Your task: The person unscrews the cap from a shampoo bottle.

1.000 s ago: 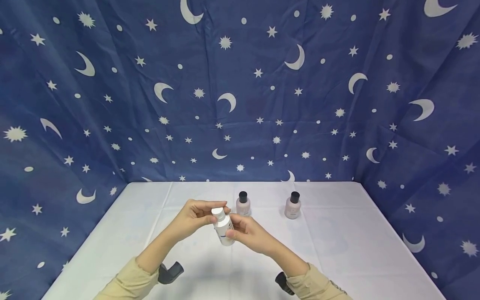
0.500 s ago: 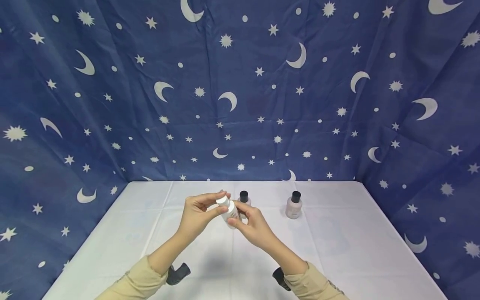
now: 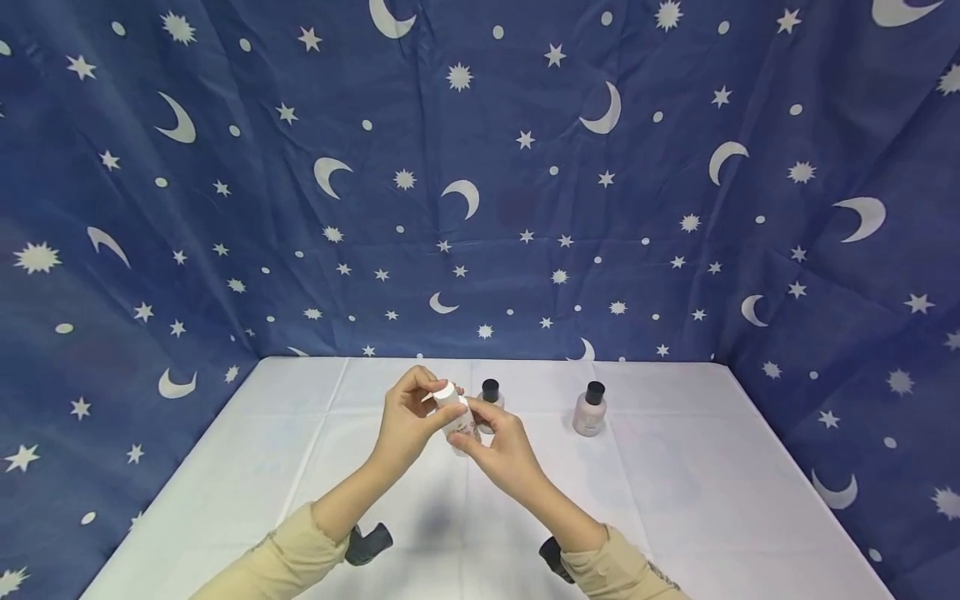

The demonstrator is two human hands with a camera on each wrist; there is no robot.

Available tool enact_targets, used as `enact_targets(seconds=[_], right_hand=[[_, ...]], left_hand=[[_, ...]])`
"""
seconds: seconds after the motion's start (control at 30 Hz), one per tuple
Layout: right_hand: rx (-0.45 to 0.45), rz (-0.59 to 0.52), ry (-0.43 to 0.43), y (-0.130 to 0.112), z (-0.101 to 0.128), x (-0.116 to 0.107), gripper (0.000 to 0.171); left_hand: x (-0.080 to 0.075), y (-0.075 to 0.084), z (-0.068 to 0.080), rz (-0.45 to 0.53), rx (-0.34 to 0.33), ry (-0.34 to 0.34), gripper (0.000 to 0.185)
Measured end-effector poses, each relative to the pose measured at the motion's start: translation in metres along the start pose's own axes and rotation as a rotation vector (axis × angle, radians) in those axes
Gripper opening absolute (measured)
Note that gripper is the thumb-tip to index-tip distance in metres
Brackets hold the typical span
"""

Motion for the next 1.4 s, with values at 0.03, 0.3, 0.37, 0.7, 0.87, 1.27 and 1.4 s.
enact_targets(seconds=[0.03,0.3,0.37,0.7,0.87,1.27,1.4], right_hand=[[0.006,-0.003,0.001,0.0,0.001,0.0,0.036],[0.048,-0.063,-0.047,-0.001,0.002,-0.002,0.038],[0.065,-0.078,-0.063,-0.001,0.002,-0.003,0.037],[0.137,-0.115,-0.127,0.001,0.005,-0.007,0.042],[0.11,-0.116,-0.153,-0.002,0.006,-0.009,0.042],[0.092,-0.118,-0.17,-0.005,0.009,-0.008,0.043],[0.113,-0.109,-0.178,-0.002,0.01,-0.005,0.044]], left_hand=[[0.001,0.0,0.001,0.014,0.001,-0.01,0.031],[0.001,0.0,0.003,0.059,0.008,-0.101,0.054],[-0.001,0.0,0.002,0.065,0.032,-0.141,0.06],[-0.018,0.005,-0.002,-0.064,0.099,-0.475,0.043],[-0.022,0.006,-0.005,-0.055,0.072,-0.536,0.039],[-0.025,0.005,-0.005,-0.001,-0.018,-0.39,0.038],[-0.026,0.006,-0.002,-0.03,-0.004,-0.319,0.028]])
Point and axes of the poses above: each hand's wrist, its own z-axis away from the middle knuckle, its own x-axis out of the palm, y = z × x, the point moved 3 cm from there along -z, towards the middle knuckle, and after that the axes turned 10 degrees about -z, right-handed, at the moved point
